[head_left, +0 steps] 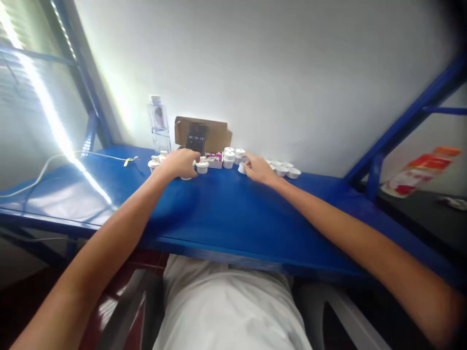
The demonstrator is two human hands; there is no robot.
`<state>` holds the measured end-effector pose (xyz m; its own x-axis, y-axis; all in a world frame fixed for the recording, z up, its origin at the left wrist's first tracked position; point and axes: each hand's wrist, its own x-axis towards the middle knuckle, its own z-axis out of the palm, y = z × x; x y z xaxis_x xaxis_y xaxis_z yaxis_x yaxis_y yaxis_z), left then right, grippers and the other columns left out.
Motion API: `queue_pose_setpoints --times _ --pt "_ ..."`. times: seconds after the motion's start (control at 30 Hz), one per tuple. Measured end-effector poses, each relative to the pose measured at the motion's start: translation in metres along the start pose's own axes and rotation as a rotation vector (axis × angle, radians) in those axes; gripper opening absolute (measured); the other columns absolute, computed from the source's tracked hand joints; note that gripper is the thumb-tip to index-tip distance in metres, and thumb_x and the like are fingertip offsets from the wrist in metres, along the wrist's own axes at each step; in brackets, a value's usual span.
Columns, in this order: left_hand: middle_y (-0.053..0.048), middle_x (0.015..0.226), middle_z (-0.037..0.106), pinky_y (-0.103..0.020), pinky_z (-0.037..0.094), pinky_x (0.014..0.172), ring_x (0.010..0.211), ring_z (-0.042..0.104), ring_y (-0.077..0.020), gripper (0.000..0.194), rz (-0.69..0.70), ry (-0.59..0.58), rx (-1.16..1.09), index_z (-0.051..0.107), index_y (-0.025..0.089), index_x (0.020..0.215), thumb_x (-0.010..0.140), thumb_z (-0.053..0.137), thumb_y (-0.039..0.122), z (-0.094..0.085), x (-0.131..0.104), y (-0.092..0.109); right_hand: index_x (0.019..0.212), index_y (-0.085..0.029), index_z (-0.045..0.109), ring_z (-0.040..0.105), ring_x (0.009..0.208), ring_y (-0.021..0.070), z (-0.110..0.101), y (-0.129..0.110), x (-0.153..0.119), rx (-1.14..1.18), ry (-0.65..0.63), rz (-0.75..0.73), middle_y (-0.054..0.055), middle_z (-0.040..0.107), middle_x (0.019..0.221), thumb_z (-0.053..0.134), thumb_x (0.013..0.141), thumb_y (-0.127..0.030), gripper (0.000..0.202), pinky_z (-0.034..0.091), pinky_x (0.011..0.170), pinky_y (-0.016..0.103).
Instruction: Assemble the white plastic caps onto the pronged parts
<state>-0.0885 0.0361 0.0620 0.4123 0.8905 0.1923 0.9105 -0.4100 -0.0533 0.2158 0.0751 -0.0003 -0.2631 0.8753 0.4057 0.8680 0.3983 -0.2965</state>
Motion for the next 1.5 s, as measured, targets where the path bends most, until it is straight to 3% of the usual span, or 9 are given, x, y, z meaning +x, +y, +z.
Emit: queue_pose_setpoints --times 0.2,0.3,0.43,0.6,0.77,0.87,1.03,1.33,1.5 --pt "-0.008 0.118 0.073 -0.028 0.052 0.080 0.103 0.068 -0.0260 0.055 0.147 -0.044 -0.191 0.071 0.020 0.118 0.064 0.062 0.012 0.003 0.004 0.002 0.105 -0.016 0.073 0.068 0.078 0.0201 -0.003 -0.014 -0.044 0.628 -0.030 0.190 0.007 0.077 0.092 0.058 0.084 -0.026 0.028 0.054 0.074 0.032" --pt "-0.008 0.115 0.072 -0.028 0.053 0.082 0.101 0.068 -0.0239 0.044 0.255 -0.027 -0.357 0.072 0.019 0.112 0.069 0.063 0.015 0.008 0.006 0.010 0.094 -0.016 0.076 0.070 0.083 0.0223 -0.002 -0.009 -0.052 0.546 -0.029 0.228 0.009 0.078 0.095 0.058 0.085 -0.024 0.022 0.055 0.080 0.036" --pt "-0.011 0.126 0.067 -0.031 0.056 0.085 0.100 0.069 -0.0216 0.048 0.381 0.046 -0.615 0.067 0.020 0.123 0.075 0.068 0.026 0.018 0.008 0.026 0.096 -0.017 0.076 0.070 0.102 0.0264 -0.004 -0.003 -0.054 0.310 0.124 0.126 0.010 0.078 0.104 0.048 0.091 -0.018 0.028 0.052 0.097 0.042" --pt "-0.011 0.111 0.071 -0.033 0.055 0.081 0.097 0.069 -0.0248 0.051 0.254 0.161 -0.637 0.068 0.016 0.116 0.074 0.076 0.044 0.028 0.012 0.036 0.112 -0.020 0.074 0.071 0.103 0.0267 -0.004 -0.009 -0.059 0.293 0.061 -0.066 0.008 0.077 0.114 0.065 0.088 -0.032 0.028 0.055 0.094 0.041" --pt "-0.007 0.094 0.073 -0.030 0.049 0.071 0.083 0.067 -0.0228 0.057 0.243 -0.062 -0.673 0.073 0.016 0.106 0.072 0.076 0.061 0.035 0.014 0.036 0.119 -0.021 0.069 0.072 0.096 0.0245 -0.007 -0.024 -0.064 0.424 0.191 -0.130 0.009 0.075 0.116 0.071 0.085 -0.034 0.037 0.059 0.087 0.039" --pt "-0.006 0.094 0.072 -0.029 0.048 0.072 0.084 0.065 -0.0218 0.062 0.312 -0.047 -0.723 0.072 0.015 0.107 0.066 0.083 0.060 0.043 0.014 0.044 0.125 -0.021 0.066 0.071 0.101 0.0245 -0.012 -0.036 -0.068 0.509 0.277 -0.212 0.009 0.072 0.122 0.070 0.087 -0.036 0.041 0.059 0.089 0.039" --pt "-0.006 0.103 0.070 -0.030 0.052 0.077 0.093 0.066 -0.0218 0.067 0.406 0.033 -0.965 0.064 0.015 0.117 0.064 0.087 0.049 0.056 0.012 0.062 0.127 -0.022 0.068 0.065 0.118 0.0261 -0.013 -0.055 -0.073 0.467 0.173 -0.402 0.009 0.070 0.130 0.066 0.092 -0.036 0.038 0.054 0.100 0.040" --pt "-0.006 0.099 0.073 -0.035 0.056 0.081 0.091 0.071 -0.0226 0.067 0.302 -0.120 -1.203 0.059 0.016 0.119 0.063 0.090 0.034 0.056 0.008 0.069 0.117 -0.024 0.064 0.071 0.099 0.0225 -0.014 -0.051 -0.075 0.671 0.044 -0.135 0.004 0.073 0.111 0.073 0.081 -0.034 0.039 0.057 0.092 0.037" --pt "-0.006 0.095 0.074 -0.035 0.055 0.084 0.090 0.071 -0.0212 0.055 0.189 -0.126 -1.363 0.063 0.015 0.106 0.063 0.091 0.034 0.045 0.008 0.065 0.116 -0.024 0.062 0.073 0.095 0.0220 -0.015 -0.039 -0.074 0.804 0.036 -0.130 0.003 0.072 0.110 0.075 0.075 -0.027 0.043 0.058 0.091 0.036"
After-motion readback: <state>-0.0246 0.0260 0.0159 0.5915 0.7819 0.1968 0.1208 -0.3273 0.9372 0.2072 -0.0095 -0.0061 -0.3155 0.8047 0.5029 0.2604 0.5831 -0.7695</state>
